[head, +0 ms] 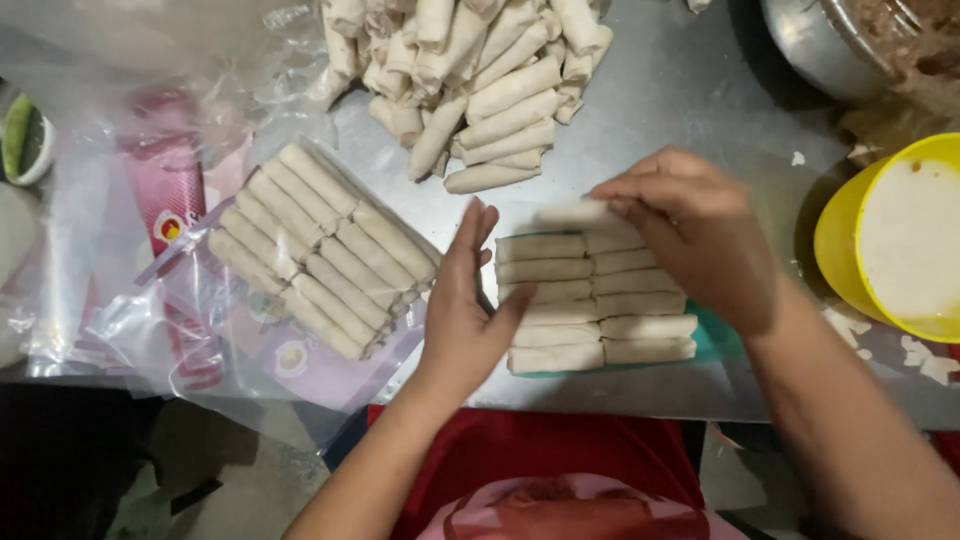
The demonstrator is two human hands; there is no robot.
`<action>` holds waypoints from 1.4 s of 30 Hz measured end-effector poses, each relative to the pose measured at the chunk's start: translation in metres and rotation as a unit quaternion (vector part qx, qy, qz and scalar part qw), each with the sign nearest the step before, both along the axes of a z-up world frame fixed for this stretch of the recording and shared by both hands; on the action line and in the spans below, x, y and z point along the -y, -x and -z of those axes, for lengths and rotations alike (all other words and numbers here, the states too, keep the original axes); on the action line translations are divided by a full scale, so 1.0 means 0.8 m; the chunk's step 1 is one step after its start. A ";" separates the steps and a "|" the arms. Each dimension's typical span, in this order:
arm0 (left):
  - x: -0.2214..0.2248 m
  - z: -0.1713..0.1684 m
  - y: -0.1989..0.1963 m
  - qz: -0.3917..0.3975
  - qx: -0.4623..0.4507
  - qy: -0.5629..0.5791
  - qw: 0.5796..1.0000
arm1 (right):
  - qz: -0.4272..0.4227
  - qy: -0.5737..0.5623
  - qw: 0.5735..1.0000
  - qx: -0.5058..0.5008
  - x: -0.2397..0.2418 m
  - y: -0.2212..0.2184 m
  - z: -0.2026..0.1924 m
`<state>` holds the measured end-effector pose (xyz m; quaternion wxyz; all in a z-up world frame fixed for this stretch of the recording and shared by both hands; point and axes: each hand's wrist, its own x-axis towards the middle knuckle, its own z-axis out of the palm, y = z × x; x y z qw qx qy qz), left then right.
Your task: The person is manually arranging and packing spring rolls into plastic bags on a production table.
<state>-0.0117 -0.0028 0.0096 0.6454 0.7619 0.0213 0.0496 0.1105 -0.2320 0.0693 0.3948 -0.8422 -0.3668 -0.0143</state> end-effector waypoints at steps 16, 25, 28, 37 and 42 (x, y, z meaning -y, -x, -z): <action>-0.008 0.020 -0.009 0.006 0.026 -0.126 0.992 | 0.032 0.094 0.989 -0.106 -0.010 0.047 0.017; -0.012 0.030 -0.019 -0.009 0.036 -0.150 0.988 | 0.144 0.127 0.981 -0.035 0.013 0.030 0.046; -0.011 0.023 -0.022 0.009 0.058 -0.148 0.987 | 0.153 0.083 0.985 -0.006 0.027 0.025 0.056; -0.019 0.024 -0.021 0.072 0.090 -0.138 0.984 | 0.088 0.035 0.995 -0.014 0.025 0.084 0.073; -0.023 0.023 -0.003 0.133 0.107 -0.201 0.965 | 0.001 0.026 0.976 0.218 0.016 0.088 0.087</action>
